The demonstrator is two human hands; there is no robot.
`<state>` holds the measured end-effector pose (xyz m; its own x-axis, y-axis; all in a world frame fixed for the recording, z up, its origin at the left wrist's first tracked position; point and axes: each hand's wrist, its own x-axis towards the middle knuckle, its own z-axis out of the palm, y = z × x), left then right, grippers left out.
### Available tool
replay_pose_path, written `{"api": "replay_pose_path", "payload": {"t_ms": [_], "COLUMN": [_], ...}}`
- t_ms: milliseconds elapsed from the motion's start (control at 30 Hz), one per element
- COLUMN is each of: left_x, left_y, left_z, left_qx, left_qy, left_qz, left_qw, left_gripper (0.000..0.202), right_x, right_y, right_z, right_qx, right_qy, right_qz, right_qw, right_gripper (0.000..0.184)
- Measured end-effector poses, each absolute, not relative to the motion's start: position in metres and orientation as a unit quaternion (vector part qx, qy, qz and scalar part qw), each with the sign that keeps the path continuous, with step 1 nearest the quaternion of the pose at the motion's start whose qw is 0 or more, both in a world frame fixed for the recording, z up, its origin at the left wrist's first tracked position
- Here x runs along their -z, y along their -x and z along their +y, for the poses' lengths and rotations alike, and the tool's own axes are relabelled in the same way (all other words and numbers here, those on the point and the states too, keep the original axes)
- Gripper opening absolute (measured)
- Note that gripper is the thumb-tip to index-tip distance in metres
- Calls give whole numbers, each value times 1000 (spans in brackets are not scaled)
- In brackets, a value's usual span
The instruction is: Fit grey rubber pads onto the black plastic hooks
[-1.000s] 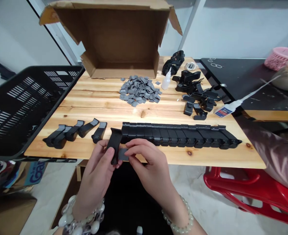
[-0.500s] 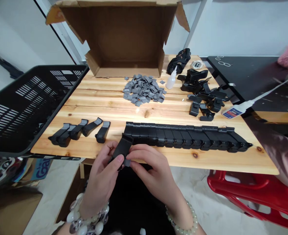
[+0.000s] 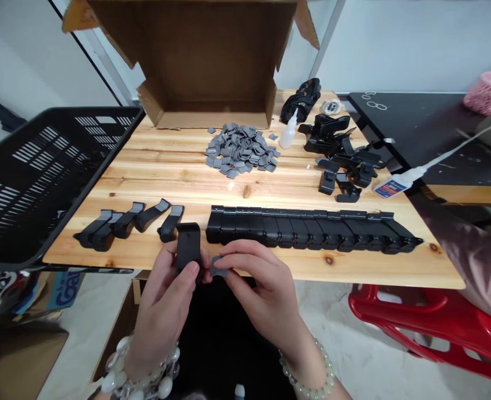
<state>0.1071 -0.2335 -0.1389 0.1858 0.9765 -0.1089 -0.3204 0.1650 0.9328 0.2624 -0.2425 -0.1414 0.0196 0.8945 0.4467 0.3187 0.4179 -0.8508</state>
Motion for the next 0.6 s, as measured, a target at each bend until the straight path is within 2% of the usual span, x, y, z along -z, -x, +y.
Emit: {"api": "replay_pose_path", "payload": {"t_ms": [167, 300, 467, 600], "left_x": [132, 131, 137, 136], "left_y": [-107, -107, -107, -107], "left_z": [-235, -235, -238, -238], "left_qx": [-475, -474, -477, -450], "left_qy": [-458, -471, -481, -485], "left_qz": [439, 444, 438, 452], "left_qw": [610, 597, 591, 598], "left_gripper": [21, 20, 22, 26], "right_x": [146, 148, 147, 144], "right_y": [-258, -256, -255, -260], "right_z": [-246, -248, -250, -249], "right_qx": [-340, -376, -385, -343], "right_qy": [453, 436, 428, 439], "right_qz": [-594, -559, -554, -601], "right_qw": [572, 597, 602, 573], "right_gripper": [25, 30, 32, 30]}}
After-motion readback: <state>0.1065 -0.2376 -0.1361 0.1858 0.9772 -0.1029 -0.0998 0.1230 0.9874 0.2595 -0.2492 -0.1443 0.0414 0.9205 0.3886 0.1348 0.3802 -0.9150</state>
